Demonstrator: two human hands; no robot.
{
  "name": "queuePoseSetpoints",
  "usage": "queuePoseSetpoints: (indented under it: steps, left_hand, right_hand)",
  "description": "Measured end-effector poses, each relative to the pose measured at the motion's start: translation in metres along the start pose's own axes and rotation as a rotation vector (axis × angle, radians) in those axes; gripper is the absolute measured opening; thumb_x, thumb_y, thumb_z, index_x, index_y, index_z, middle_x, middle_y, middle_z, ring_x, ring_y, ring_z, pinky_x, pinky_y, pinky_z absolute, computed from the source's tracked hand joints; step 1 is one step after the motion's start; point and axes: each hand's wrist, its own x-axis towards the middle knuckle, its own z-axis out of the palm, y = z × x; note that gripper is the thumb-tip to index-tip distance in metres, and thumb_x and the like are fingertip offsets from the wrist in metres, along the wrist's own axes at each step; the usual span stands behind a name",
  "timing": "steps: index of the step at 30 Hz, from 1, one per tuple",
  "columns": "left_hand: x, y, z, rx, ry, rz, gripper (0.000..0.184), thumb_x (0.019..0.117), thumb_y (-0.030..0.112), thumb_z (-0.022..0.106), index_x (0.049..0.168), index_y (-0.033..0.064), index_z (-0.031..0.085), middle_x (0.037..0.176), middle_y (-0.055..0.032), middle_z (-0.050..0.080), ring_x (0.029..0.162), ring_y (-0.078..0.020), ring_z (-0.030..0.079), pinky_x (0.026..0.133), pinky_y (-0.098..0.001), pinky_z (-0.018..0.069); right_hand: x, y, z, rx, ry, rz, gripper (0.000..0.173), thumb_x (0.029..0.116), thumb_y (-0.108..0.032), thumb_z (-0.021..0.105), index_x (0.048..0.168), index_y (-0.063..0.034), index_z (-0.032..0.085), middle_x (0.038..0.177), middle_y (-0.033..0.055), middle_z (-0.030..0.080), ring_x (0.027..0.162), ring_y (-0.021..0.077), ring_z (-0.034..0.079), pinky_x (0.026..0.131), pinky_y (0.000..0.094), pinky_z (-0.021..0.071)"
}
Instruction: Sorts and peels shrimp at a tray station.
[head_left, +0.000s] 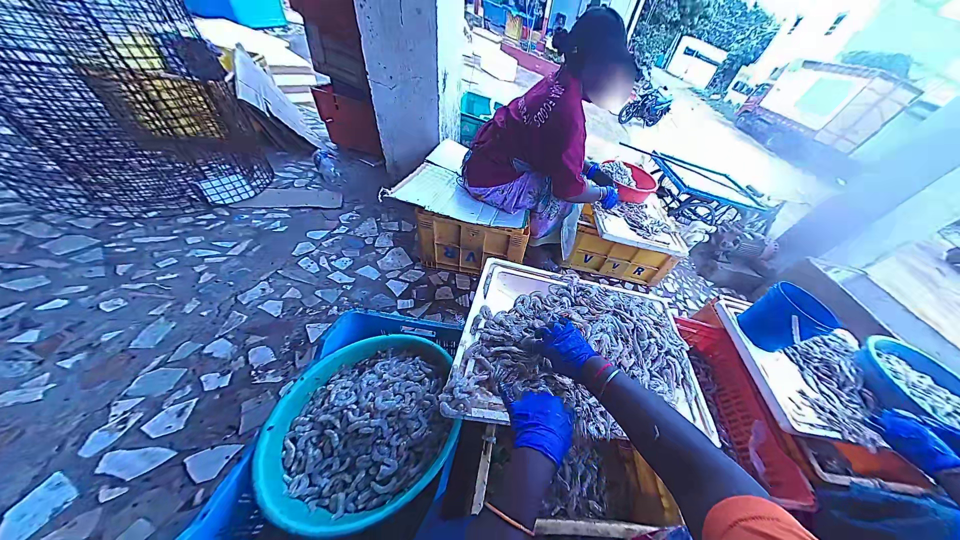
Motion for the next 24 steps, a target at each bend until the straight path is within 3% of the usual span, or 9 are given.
queuePoseSetpoints:
  steps: [2, 4, 7, 9, 11, 13, 18, 22, 24]
  left_hand:
    - [-0.002, 0.0, -0.004, -0.027, 0.204, -0.07, 0.038, 0.1013, 0.036, 0.056, 0.125, 0.0111, 0.072, 0.143, -0.0173, 0.059, 0.141, -0.043, 0.044, 0.115, -0.0777, 0.0157]
    - [-0.001, -0.003, 0.001, -0.057, 0.466, -0.084, 0.037, 0.0952, 0.034, 0.064, 0.129, 0.0194, 0.07, 0.145, -0.012, 0.059, 0.14, -0.0373, 0.047, 0.118, -0.0739, 0.0132]
    - [0.005, 0.0, 0.022, -0.125, 0.783, 0.095, 0.055, 0.0849, 0.022, 0.075, 0.137, 0.0332, 0.065, 0.148, -0.0081, 0.058, 0.14, -0.0358, 0.049, 0.118, -0.0706, 0.0208]
    - [0.004, 0.01, 0.032, -0.128, 0.752, 0.25, 0.059, 0.0878, 0.019, 0.073, 0.141, 0.0411, 0.062, 0.148, -0.0035, 0.059, 0.142, -0.0352, 0.048, 0.117, -0.0721, 0.0189]
    - [0.003, 0.021, 0.042, -0.156, 0.742, 0.385, 0.045, 0.0902, 0.014, 0.069, 0.131, 0.0349, 0.072, 0.129, -0.0052, 0.072, 0.129, -0.0353, 0.061, 0.115, -0.0757, 0.0201]
    - [0.002, 0.03, 0.049, -0.1, 0.674, 0.443, 0.038, 0.094, 0.018, 0.067, 0.128, 0.0338, 0.074, 0.12, -0.0059, 0.075, 0.122, -0.0332, 0.065, 0.116, -0.0746, 0.018]
    - [-0.007, 0.068, 0.072, 0.163, 0.563, 0.505, 0.044, 0.0948, 0.01, 0.062, 0.135, 0.0277, 0.07, 0.12, -0.0103, 0.074, 0.119, -0.0361, 0.065, 0.113, -0.0739, 0.0265]
    - [-0.018, 0.104, 0.079, 0.246, 0.347, 0.456, 0.04, 0.0995, 0.004, 0.052, 0.136, 0.0114, 0.066, 0.128, -0.0193, 0.068, 0.128, -0.0411, 0.058, 0.119, -0.0715, 0.0164]
    - [-0.017, 0.115, 0.081, 0.272, 0.321, 0.445, 0.043, 0.1005, 0.004, 0.05, 0.141, 0.0114, 0.062, 0.13, -0.0198, 0.066, 0.129, -0.04, 0.057, 0.119, -0.0703, 0.0175]
  right_hand:
    - [-0.021, 0.0, -0.004, 0.075, 0.086, 0.086, 0.029, 0.098, -0.016, 0.058, 0.123, -0.0168, 0.071, 0.141, 0.016, 0.06, 0.133, 0.0423, 0.051, 0.113, 0.0665, 0.0334]
    - [-0.052, -0.008, -0.019, 0.119, 0.114, 0.206, 0.028, 0.1029, -0.019, 0.052, 0.123, -0.0132, 0.07, 0.136, 0.0198, 0.062, 0.13, 0.0431, 0.054, 0.11, 0.0659, 0.0371]
    - [-0.108, -0.015, -0.036, 0.265, 0.084, 0.349, 0.035, 0.1081, -0.03, 0.043, 0.122, -0.0099, 0.068, 0.122, 0.0182, 0.069, 0.119, 0.0378, 0.063, 0.102, 0.0608, 0.0469]
    - [-0.144, -0.02, -0.037, 0.477, 0.029, 0.415, 0.034, 0.1068, -0.03, 0.046, 0.121, -0.0101, 0.069, 0.118, 0.014, 0.072, 0.113, 0.0322, 0.067, 0.098, 0.0573, 0.0498]
    - [-0.175, -0.022, -0.025, 0.767, 0.037, 0.499, 0.033, 0.1067, -0.032, 0.047, 0.119, -0.0118, 0.07, 0.1, 0.007, 0.075, 0.093, 0.0227, 0.071, 0.09, 0.0489, 0.0538]
    - [-0.197, -0.019, -0.005, 1.025, 0.09, 0.514, 0.034, 0.1086, -0.034, 0.046, 0.116, -0.0122, 0.071, 0.083, 0.0017, 0.072, 0.073, 0.015, 0.068, 0.077, 0.0402, 0.056]
    - [-0.241, 0.001, 0.016, 1.039, 0.032, 0.507, 0.036, 0.1078, -0.035, 0.046, 0.113, -0.01, 0.072, 0.094, 0.008, 0.072, 0.087, 0.021, 0.069, 0.087, 0.0474, 0.0542]
    - [-0.267, 0.016, 0.025, 0.952, -0.003, 0.528, 0.035, 0.1072, -0.033, 0.048, 0.116, -0.0093, 0.072, 0.107, 0.0129, 0.072, 0.1, 0.0267, 0.068, 0.094, 0.0516, 0.0516]
    - [-0.273, 0.022, 0.023, 0.939, -0.011, 0.547, 0.036, 0.1068, -0.034, 0.049, 0.117, -0.0095, 0.072, 0.107, 0.0128, 0.072, 0.099, 0.0268, 0.068, 0.093, 0.0515, 0.0514]
